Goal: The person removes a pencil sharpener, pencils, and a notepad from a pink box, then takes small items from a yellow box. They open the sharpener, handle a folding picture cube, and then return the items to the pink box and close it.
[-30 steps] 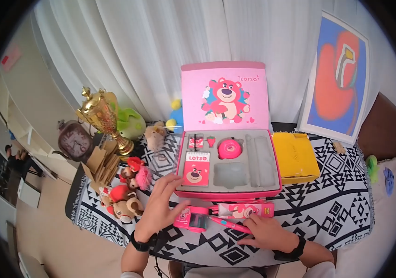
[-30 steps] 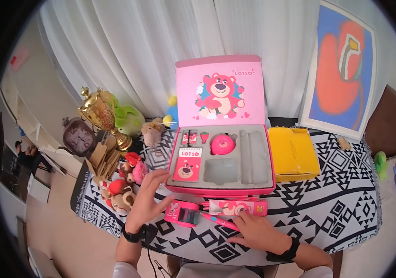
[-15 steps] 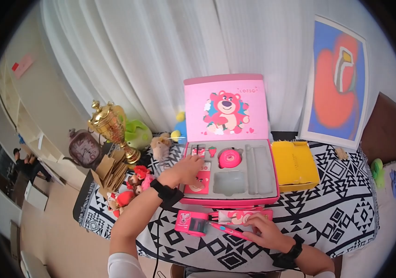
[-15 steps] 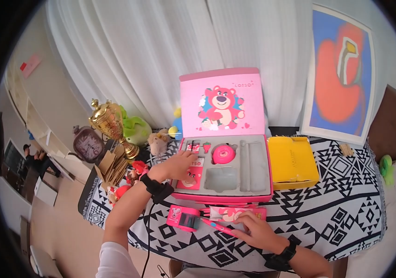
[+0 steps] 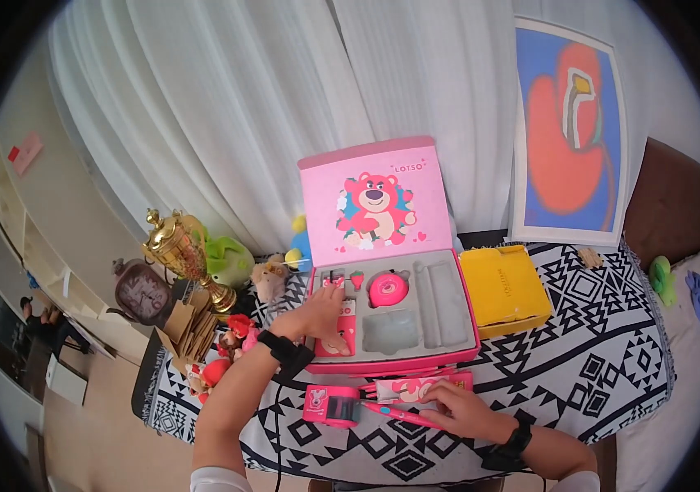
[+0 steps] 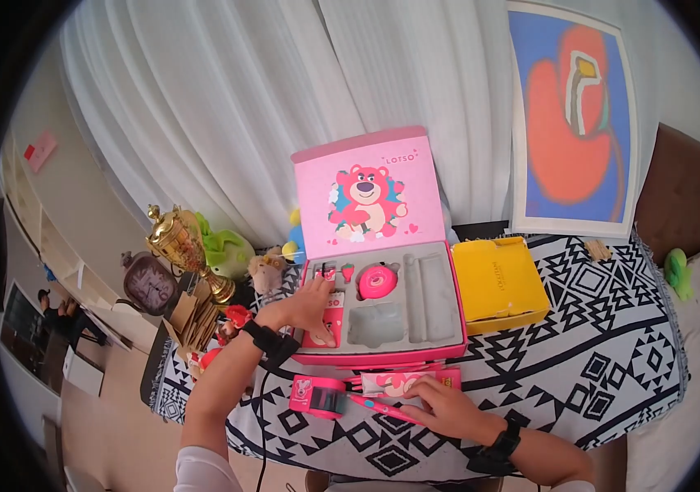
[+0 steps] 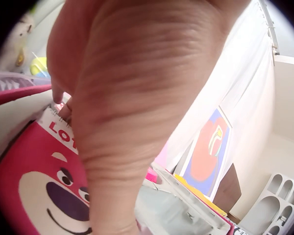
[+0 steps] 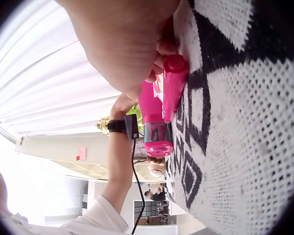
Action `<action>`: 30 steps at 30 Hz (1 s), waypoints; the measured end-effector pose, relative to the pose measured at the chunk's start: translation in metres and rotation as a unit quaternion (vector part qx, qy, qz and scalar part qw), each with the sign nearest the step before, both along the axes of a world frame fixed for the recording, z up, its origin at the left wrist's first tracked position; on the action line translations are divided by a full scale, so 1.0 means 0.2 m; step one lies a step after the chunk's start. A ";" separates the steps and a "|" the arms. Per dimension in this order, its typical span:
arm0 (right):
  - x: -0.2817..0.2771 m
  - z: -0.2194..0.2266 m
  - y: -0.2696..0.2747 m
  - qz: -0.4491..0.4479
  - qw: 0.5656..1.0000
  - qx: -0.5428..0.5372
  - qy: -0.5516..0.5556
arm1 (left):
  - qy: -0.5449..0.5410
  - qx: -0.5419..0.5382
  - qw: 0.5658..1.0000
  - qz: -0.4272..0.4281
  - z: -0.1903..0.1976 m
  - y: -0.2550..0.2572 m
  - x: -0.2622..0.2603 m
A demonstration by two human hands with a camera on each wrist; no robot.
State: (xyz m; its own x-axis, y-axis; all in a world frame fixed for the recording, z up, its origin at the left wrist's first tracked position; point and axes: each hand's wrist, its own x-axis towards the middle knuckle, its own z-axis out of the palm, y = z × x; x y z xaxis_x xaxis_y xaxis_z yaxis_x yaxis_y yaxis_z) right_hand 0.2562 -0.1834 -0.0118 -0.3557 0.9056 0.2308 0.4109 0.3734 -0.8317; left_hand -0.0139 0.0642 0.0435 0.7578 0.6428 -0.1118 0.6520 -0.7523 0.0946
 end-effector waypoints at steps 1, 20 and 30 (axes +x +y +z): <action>0.00 0.00 0.00 0.004 1.000 0.000 -0.003 | -0.001 0.000 1.000 -0.001 0.00 0.02 0.00; -0.01 0.02 0.01 -0.019 0.999 -0.044 0.003 | -0.458 -0.055 0.826 0.323 0.44 -0.56 -0.48; -0.06 0.03 0.03 -0.047 0.998 -0.030 -0.007 | -0.287 -0.118 0.884 0.350 0.05 -1.06 -0.78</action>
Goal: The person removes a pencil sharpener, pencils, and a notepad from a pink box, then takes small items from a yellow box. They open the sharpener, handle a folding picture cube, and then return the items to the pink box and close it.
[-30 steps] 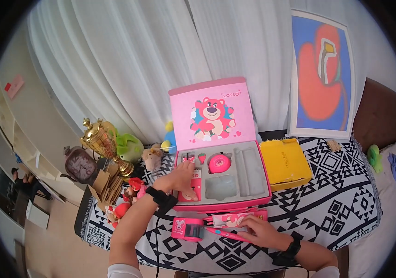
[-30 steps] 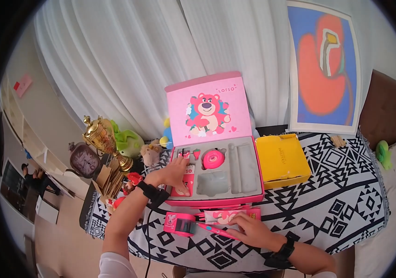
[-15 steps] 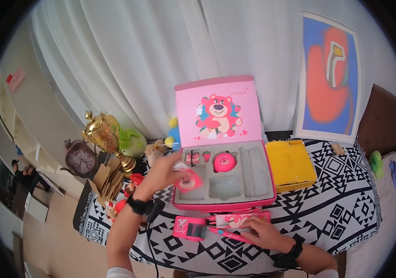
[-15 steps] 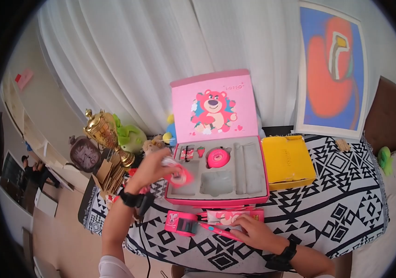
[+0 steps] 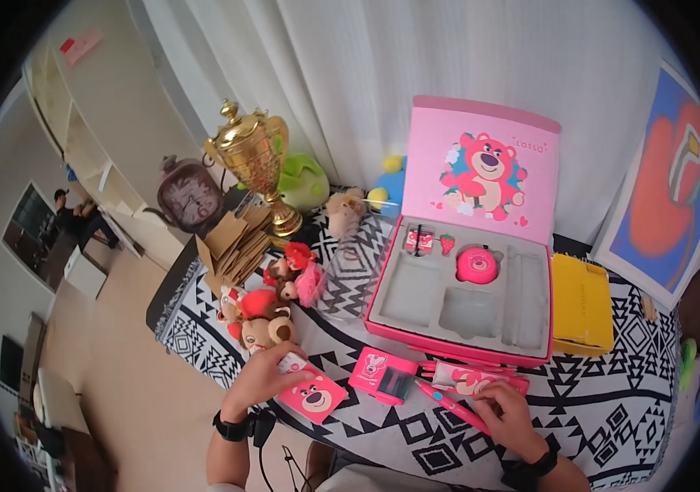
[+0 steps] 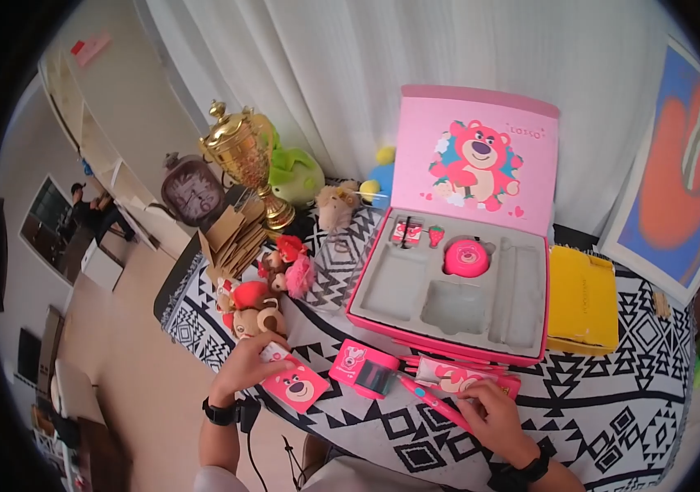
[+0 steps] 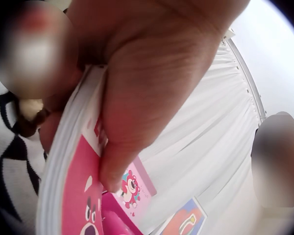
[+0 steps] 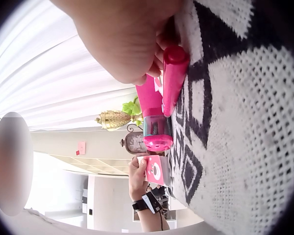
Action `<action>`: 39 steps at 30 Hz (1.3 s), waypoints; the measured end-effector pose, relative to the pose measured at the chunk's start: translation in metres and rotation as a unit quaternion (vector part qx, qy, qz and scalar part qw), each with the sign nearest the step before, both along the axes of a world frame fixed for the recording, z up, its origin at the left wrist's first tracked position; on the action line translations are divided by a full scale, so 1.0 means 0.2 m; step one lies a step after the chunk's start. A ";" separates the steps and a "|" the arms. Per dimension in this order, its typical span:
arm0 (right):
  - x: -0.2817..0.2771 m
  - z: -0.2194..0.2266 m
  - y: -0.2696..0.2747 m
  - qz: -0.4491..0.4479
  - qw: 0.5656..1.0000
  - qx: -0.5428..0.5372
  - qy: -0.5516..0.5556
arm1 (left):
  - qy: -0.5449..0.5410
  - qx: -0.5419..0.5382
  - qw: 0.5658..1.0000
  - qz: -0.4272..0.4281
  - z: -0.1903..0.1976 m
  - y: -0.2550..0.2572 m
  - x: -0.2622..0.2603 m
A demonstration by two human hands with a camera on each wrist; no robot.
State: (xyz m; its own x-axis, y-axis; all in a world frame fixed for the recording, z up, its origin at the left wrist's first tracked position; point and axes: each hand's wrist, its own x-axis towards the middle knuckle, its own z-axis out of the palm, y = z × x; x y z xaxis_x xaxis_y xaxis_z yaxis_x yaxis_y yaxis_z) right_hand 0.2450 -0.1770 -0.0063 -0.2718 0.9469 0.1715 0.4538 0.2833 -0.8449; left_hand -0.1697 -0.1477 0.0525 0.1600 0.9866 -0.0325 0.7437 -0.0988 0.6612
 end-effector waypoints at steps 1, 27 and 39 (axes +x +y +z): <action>0.00 0.00 0.00 -0.002 1.000 0.005 -0.009 | 0.015 0.015 0.999 -0.025 0.00 0.00 0.01; 0.04 0.31 0.25 -0.002 0.986 0.094 -0.140 | 0.058 0.222 0.962 -0.148 -0.14 0.55 0.50; -0.18 0.33 1.17 -0.026 0.865 0.022 -0.500 | 0.058 0.254 0.957 -0.127 -0.18 0.54 0.49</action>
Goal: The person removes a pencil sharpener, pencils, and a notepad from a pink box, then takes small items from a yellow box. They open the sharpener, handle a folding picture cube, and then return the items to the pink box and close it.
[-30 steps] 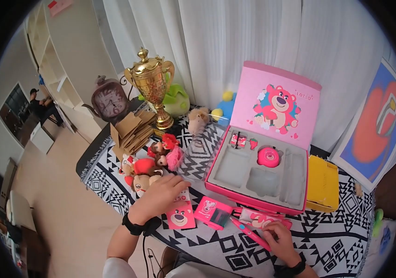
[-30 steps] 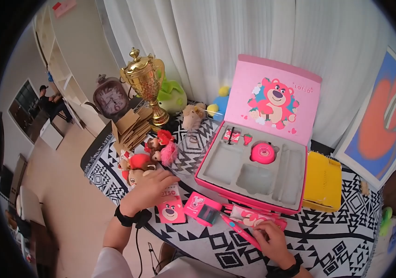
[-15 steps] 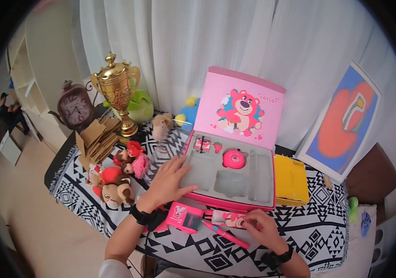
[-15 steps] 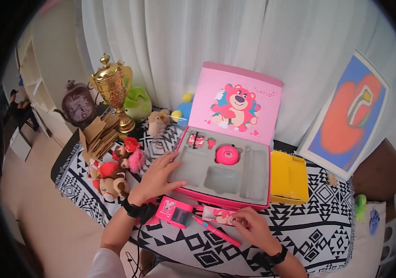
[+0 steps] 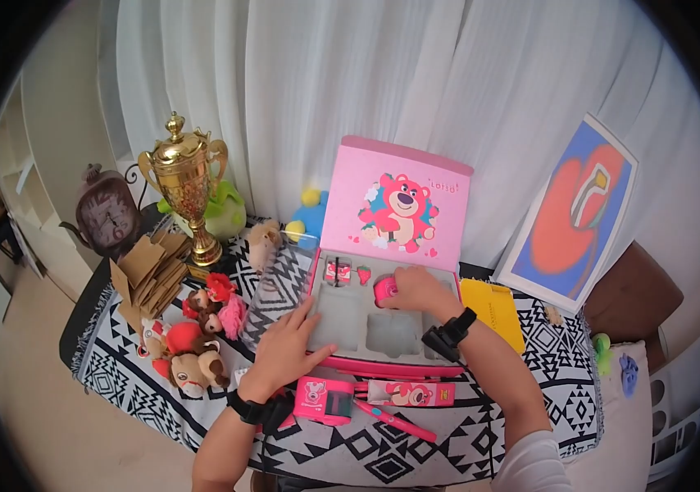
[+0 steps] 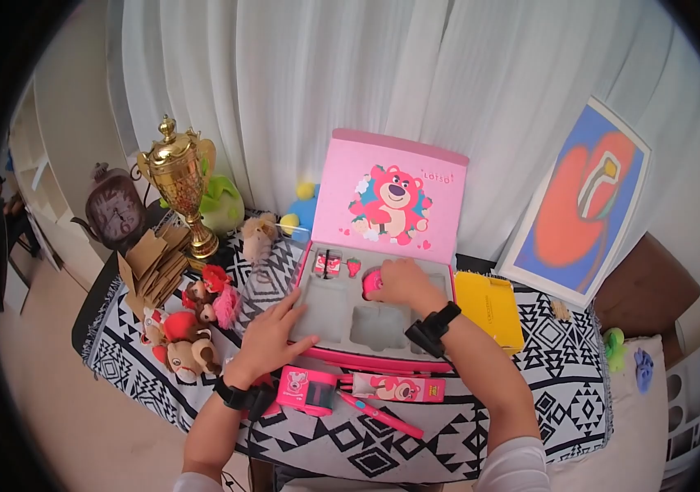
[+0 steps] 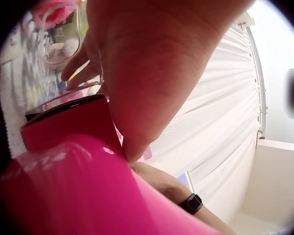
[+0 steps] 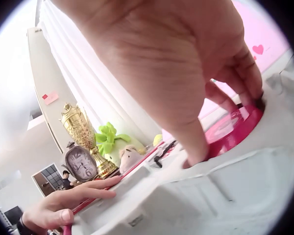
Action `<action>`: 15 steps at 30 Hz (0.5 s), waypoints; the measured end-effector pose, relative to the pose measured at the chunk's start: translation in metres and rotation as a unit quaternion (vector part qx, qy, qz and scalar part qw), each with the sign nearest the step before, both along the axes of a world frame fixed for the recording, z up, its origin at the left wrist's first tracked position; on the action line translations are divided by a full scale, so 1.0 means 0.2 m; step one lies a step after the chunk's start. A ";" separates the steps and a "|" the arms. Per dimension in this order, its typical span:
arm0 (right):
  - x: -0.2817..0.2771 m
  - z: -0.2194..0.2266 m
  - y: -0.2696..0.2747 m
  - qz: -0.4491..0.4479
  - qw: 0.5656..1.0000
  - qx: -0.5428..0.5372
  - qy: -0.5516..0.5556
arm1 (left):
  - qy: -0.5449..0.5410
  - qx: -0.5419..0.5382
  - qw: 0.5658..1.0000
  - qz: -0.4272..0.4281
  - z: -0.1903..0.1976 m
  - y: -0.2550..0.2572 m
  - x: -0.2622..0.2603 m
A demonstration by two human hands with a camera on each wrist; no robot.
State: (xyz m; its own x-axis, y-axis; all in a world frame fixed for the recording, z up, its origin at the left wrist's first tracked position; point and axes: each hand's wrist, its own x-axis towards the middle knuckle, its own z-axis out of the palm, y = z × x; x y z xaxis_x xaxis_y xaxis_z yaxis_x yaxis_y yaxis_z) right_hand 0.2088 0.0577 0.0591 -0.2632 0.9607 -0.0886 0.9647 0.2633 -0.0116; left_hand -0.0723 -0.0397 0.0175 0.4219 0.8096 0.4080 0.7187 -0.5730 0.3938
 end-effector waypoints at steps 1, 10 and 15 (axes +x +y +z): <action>-0.03 0.01 0.00 0.000 1.000 0.003 -0.001 | -0.003 0.005 1.000 0.001 0.00 0.00 0.00; -0.05 -0.03 0.06 -0.031 0.999 -0.023 -0.024 | -0.004 0.021 1.000 0.006 -0.01 0.00 0.00; -0.05 0.09 -0.02 -0.119 0.989 -0.017 0.087 | -0.002 0.018 1.000 0.014 0.01 0.00 0.01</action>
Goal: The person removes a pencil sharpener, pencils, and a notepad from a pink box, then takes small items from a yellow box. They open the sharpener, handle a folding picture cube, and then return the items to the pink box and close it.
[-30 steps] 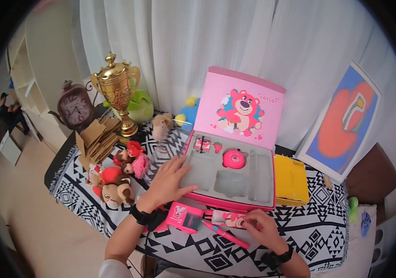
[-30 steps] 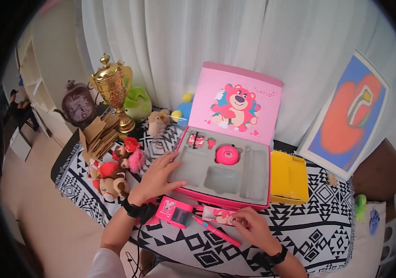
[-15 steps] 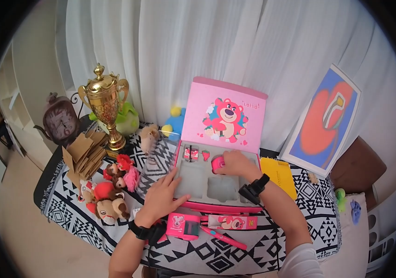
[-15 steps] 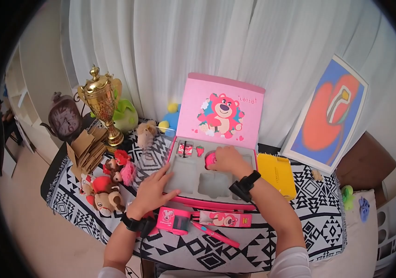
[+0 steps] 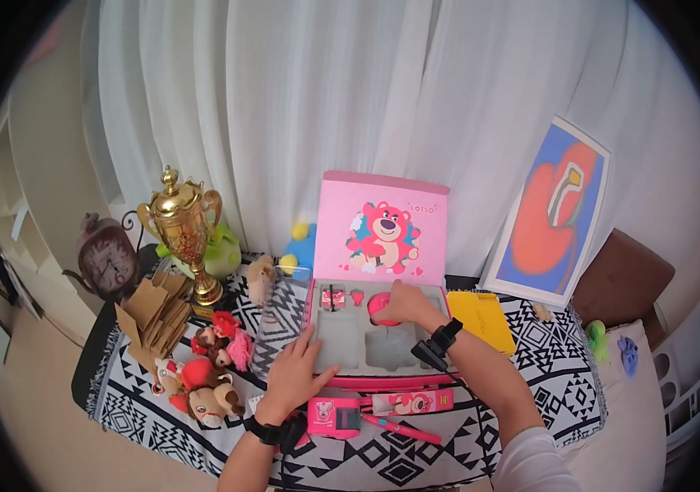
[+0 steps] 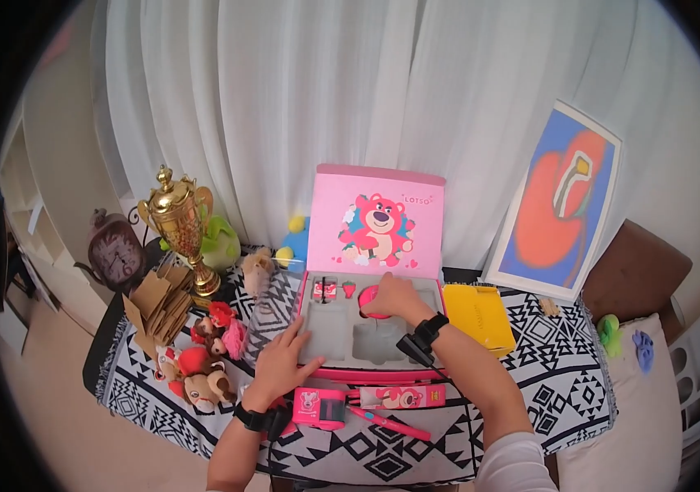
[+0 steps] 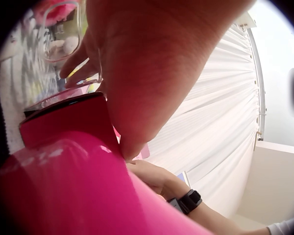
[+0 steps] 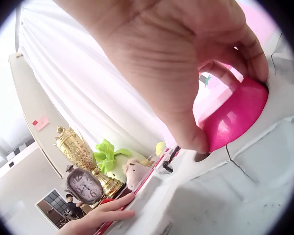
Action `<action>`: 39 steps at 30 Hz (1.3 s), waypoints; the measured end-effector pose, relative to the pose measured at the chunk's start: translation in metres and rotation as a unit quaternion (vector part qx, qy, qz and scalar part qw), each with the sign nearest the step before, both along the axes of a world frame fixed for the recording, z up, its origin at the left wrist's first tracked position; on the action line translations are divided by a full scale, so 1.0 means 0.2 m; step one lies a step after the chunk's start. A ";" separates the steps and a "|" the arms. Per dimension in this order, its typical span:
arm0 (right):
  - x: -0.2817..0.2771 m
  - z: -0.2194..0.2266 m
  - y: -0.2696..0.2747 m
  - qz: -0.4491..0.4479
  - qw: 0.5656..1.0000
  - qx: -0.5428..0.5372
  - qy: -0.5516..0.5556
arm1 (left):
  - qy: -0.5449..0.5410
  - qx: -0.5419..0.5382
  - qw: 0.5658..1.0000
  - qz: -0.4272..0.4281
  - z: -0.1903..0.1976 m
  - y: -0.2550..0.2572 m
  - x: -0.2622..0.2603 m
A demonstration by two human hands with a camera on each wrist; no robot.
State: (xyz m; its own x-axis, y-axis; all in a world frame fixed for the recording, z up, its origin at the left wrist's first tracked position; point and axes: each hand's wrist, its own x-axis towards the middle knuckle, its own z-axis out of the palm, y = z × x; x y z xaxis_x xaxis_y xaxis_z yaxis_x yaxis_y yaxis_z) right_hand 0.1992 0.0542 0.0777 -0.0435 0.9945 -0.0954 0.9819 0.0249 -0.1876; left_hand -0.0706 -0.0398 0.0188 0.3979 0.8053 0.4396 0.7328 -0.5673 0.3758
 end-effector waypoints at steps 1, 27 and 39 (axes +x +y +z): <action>0.00 -0.01 -0.01 -0.004 1.000 0.001 0.001 | 0.002 -0.007 1.000 0.003 0.00 -0.01 0.00; 0.20 -0.18 -1.55 -0.301 0.940 0.118 0.109 | 0.002 -0.044 0.999 -0.013 0.04 -0.02 0.03; 0.70 -0.01 -1.28 -0.381 0.848 -0.015 0.369 | 0.026 -0.095 0.995 0.006 0.09 -0.04 0.06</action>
